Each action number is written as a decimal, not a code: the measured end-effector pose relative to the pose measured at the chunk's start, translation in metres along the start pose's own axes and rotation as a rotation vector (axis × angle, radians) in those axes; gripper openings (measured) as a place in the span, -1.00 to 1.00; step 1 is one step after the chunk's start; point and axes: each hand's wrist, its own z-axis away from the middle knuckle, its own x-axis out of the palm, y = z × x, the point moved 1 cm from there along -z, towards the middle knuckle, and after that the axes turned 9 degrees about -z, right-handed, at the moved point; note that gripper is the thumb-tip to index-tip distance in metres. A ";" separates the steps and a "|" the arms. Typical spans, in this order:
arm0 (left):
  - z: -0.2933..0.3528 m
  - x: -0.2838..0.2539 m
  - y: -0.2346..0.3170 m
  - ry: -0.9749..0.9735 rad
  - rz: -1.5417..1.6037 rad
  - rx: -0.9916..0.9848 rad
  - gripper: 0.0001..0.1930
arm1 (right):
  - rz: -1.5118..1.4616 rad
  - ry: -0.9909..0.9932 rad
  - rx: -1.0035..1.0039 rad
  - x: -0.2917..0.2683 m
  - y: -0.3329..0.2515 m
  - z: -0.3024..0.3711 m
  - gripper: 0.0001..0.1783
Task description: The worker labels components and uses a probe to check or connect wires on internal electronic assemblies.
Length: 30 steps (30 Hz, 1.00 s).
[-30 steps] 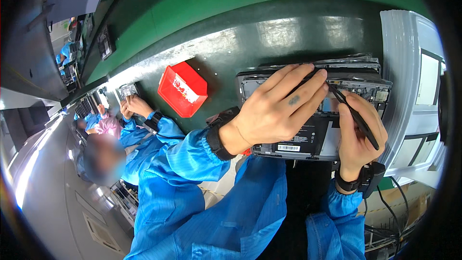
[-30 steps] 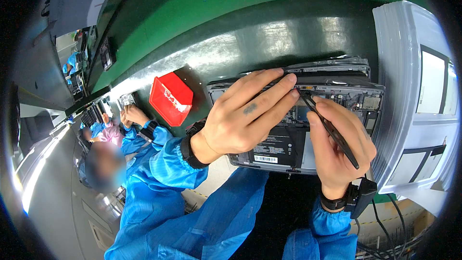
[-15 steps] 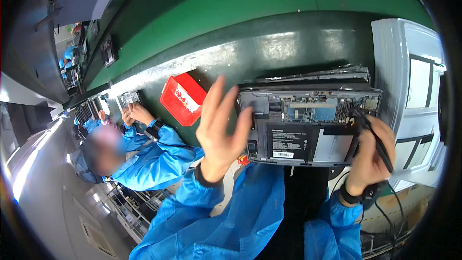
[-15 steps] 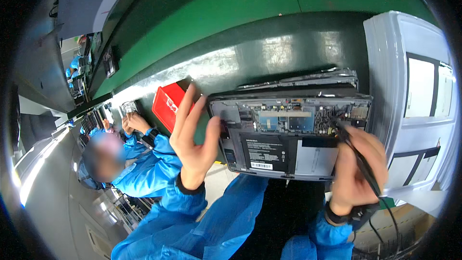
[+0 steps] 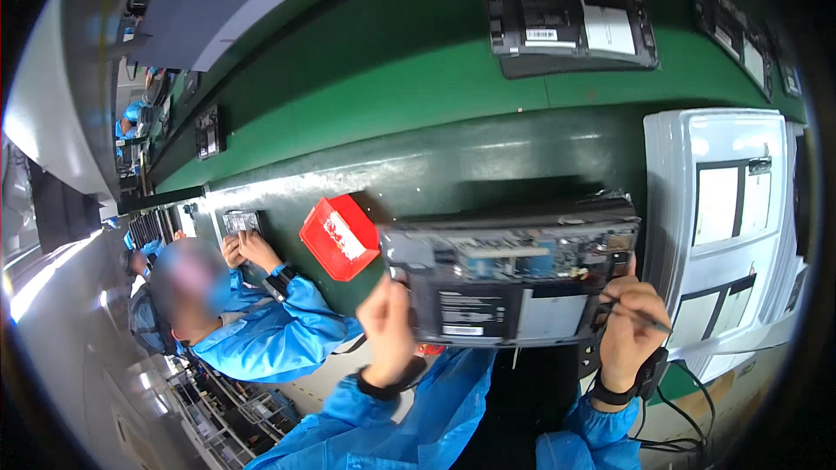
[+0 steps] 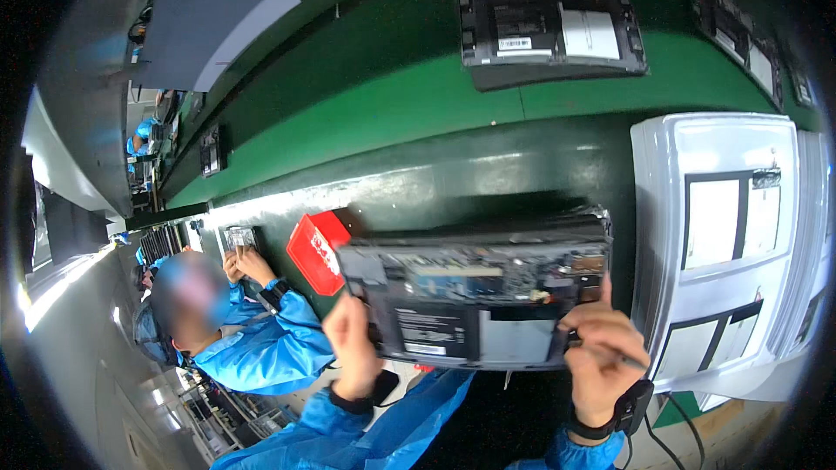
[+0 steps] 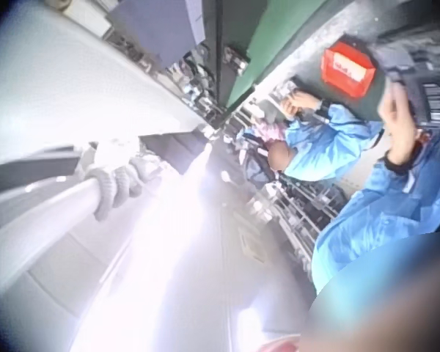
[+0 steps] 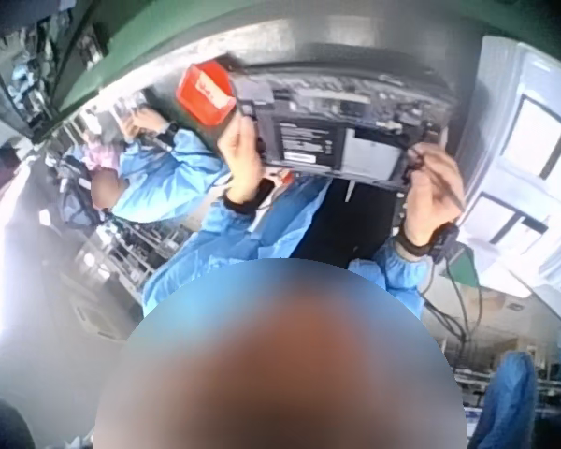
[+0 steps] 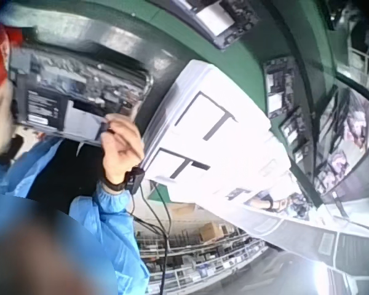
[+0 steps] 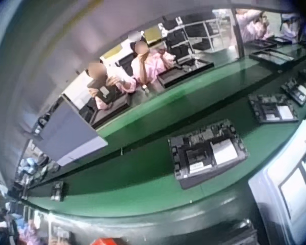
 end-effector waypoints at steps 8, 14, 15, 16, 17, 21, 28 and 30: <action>-0.275 -0.048 0.021 -0.011 0.367 -0.063 -0.68 | -0.213 0.011 -0.112 0.020 -0.022 -0.025 -0.64; -0.388 -0.035 -0.006 0.320 -0.607 0.169 -0.69 | -0.149 0.050 0.078 -0.007 -0.018 -0.010 -0.66; -0.388 -0.024 -0.003 0.462 -0.862 0.557 -0.67 | -0.153 0.028 0.070 -0.012 -0.015 -0.009 -0.69; -0.363 0.025 0.029 0.442 -0.834 0.836 -0.66 | -0.137 0.046 0.071 -0.018 -0.011 -0.010 -0.69; -0.328 0.064 0.057 0.121 -0.702 0.692 -0.58 | -0.138 0.088 0.076 -0.021 -0.007 -0.008 -0.70; -0.244 0.180 0.064 -0.367 -0.968 0.779 -0.07 | -0.136 0.142 0.099 -0.011 0.000 -0.013 -0.72; -0.239 0.199 0.050 -0.108 -0.616 0.838 -0.50 | -0.140 0.167 0.090 -0.020 -0.001 -0.013 -0.72; -0.236 0.194 0.048 -0.016 -0.475 0.901 -0.62 | -0.121 0.186 0.089 -0.022 0.000 -0.012 -0.72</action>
